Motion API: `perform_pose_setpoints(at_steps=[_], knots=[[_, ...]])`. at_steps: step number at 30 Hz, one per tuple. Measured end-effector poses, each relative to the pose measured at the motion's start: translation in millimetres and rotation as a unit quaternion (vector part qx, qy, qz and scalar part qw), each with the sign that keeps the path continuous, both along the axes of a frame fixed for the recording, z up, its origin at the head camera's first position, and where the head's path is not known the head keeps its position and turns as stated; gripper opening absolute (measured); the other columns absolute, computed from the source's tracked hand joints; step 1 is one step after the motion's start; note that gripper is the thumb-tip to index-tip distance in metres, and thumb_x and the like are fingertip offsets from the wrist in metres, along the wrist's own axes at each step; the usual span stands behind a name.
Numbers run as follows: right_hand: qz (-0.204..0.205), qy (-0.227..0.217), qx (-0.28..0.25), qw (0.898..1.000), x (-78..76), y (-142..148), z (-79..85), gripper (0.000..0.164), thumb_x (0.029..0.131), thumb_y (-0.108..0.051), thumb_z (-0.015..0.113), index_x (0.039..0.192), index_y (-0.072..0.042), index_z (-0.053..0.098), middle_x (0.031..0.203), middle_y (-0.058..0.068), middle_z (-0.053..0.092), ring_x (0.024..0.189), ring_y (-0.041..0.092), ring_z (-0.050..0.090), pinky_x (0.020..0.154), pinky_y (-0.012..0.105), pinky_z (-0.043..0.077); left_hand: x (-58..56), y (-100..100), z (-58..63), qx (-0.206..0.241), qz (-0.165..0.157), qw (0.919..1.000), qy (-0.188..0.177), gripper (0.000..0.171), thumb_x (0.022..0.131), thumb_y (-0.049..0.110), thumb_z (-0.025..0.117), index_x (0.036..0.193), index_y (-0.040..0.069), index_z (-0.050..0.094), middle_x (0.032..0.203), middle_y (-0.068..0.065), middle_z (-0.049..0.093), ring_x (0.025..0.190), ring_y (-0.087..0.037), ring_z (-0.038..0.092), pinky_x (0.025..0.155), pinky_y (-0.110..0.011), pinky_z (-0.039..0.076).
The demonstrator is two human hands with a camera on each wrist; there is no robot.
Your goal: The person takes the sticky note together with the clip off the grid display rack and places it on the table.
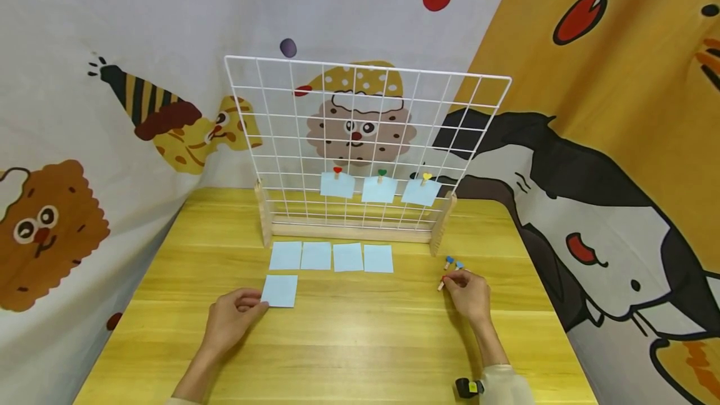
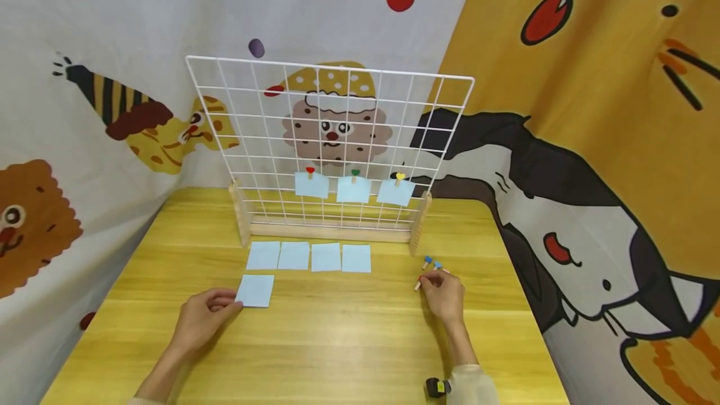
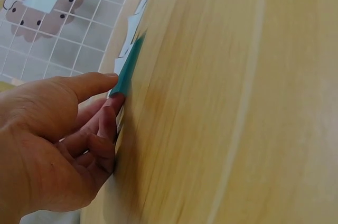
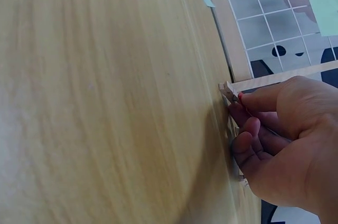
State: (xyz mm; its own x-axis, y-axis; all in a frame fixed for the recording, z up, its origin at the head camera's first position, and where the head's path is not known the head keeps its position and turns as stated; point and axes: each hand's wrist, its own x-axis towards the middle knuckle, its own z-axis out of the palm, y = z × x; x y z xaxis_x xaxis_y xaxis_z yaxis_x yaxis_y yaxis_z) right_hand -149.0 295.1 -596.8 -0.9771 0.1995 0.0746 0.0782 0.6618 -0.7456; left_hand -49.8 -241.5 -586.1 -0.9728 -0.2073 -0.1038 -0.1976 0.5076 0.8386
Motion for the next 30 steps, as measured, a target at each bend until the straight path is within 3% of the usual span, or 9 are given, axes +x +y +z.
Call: perform_pose_setpoints(at_steps=[16, 30], knots=[[0.005, 0.006, 0.037, 0.999, -4.4, 0.7, 2.9, 0.006, 0.102, -0.014, 0.085, 0.103, -0.009, 0.088, 0.100, 0.013, 0.087, 0.091, 0.027, 0.080, 0.073, 0.025, 0.055, -2.0, -0.1, -2.1, -0.017, -0.007, 0.9998, 0.013, 0.032, 0.094, 0.018, 0.094, 0.120, 0.003, 0.083, 0.098, -0.007, 0.087, 0.081, -0.003, 0.076, 0.075, -0.018, 0.061], [0.010, 0.017, 0.036, 0.999, -3.7, 1.4, -1.2, 0.005, 0.100, -0.012, 0.086, 0.103, -0.009, 0.088, 0.096, 0.012, 0.087, 0.085, 0.021, 0.079, 0.071, 0.021, 0.054, -3.1, 0.9, -4.1, -0.044, -0.014, 0.9988, 0.013, 0.030, 0.096, 0.019, 0.093, 0.119, 0.003, 0.084, 0.091, -0.002, 0.084, 0.078, -0.003, 0.073, 0.074, -0.018, 0.060]])
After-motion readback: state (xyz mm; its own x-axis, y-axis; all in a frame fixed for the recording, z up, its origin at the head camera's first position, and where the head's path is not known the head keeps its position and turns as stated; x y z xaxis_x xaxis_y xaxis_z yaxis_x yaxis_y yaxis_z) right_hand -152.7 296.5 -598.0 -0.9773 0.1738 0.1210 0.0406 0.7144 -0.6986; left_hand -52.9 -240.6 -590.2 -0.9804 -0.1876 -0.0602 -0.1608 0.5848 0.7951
